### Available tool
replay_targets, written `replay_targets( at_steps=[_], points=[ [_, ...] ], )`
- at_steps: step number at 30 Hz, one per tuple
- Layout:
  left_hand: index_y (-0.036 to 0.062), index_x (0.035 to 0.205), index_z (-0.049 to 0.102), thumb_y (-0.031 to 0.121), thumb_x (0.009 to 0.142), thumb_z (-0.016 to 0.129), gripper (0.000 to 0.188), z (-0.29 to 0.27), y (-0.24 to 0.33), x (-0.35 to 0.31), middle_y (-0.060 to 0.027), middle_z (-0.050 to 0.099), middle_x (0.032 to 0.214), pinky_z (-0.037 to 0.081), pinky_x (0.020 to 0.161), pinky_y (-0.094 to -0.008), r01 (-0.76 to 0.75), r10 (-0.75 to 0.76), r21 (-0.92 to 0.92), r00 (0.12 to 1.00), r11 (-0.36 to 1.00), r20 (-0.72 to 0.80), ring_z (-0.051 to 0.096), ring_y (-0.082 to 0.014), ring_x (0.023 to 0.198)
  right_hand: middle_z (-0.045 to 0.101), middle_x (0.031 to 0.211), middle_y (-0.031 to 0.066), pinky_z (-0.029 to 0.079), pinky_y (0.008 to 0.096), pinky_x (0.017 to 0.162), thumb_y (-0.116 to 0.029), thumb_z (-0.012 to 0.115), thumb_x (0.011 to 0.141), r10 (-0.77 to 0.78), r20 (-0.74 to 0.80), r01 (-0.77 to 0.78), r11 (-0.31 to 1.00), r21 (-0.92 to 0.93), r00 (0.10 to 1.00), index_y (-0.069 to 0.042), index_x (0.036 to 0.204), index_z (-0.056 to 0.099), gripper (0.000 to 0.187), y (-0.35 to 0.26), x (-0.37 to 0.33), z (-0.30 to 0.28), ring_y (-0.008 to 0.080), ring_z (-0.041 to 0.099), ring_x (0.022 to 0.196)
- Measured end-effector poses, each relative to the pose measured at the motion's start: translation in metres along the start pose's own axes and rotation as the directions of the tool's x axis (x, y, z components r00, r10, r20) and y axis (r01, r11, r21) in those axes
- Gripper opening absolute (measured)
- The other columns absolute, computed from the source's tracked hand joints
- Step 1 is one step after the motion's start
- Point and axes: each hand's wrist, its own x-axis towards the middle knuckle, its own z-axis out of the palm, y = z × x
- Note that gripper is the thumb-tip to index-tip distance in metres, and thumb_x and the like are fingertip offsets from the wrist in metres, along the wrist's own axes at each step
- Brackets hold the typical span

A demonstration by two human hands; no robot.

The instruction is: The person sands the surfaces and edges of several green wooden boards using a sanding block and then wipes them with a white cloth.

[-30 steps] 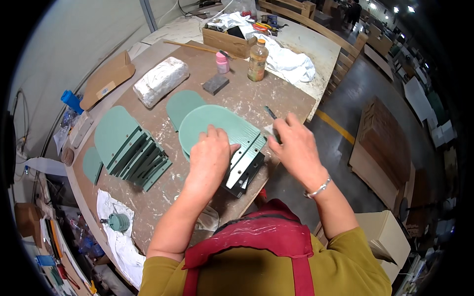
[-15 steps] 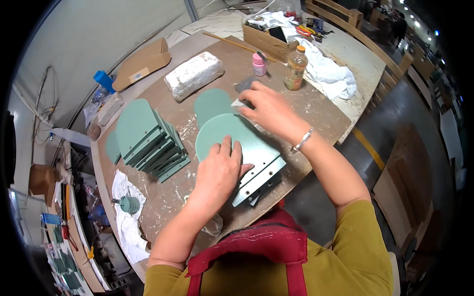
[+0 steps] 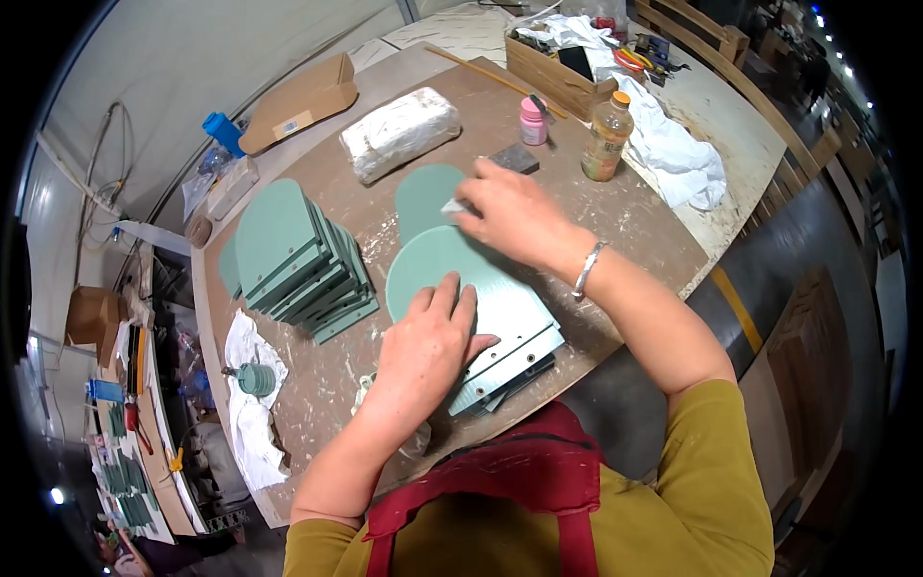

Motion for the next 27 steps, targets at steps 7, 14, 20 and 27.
replay_targets(
  at_steps=[7,14,20,27],
  points=[
    [-0.006,0.118,0.064,0.038,0.082,0.074,0.058,-0.002,0.002,-0.001,-0.0223,0.06,0.128,0.06,0.069,-0.032,0.008,-0.008,-0.004,1.0,1.0,0.003,0.062,-0.0306,0.105,0.058,0.101,0.0177,0.051,0.0457,0.083,-0.025,0.069,0.089,-0.012,-0.052,0.013,1.0,0.005,0.999,0.0,0.1,0.065,0.027,0.015,-0.005,0.007,0.0375,0.062,0.094],
    [-0.0045,0.125,0.058,0.034,0.085,0.072,0.057,-0.007,0.008,0.0,-0.0192,0.057,0.13,0.059,0.08,-0.0379,0.08,-0.076,-0.037,0.993,0.996,0.092,0.061,-0.0314,0.111,0.057,0.101,0.0155,0.052,0.0446,0.08,-0.019,0.07,0.088,0.0,-0.05,0.002,0.999,0.039,0.999,-0.002,0.105,0.066,0.025,0.011,-0.02,0.007,0.037,0.062,0.09],
    [-0.0034,0.125,0.058,0.035,0.085,0.072,0.057,-0.002,0.006,-0.002,-0.0182,0.057,0.13,0.059,0.08,-0.0377,0.088,-0.087,-0.011,0.993,0.996,0.083,0.061,-0.0313,0.111,0.057,0.1,0.0155,0.052,0.0448,0.08,-0.017,0.07,0.087,-0.039,-0.053,0.044,0.994,0.101,0.998,-0.003,0.104,0.066,0.022,0.014,-0.02,0.008,0.0364,0.062,0.089],
    [-0.0029,0.125,0.059,0.035,0.085,0.072,0.057,-0.005,0.008,-0.003,-0.0179,0.057,0.132,0.059,0.081,-0.0381,0.089,-0.089,-0.005,0.993,0.996,0.08,0.061,-0.0313,0.112,0.057,0.094,0.0153,0.05,0.0419,0.076,-0.02,0.072,0.087,0.015,-0.144,0.005,0.99,0.139,0.989,-0.002,0.105,0.067,0.026,0.02,-0.037,-0.016,0.035,0.062,0.087]
  ],
)
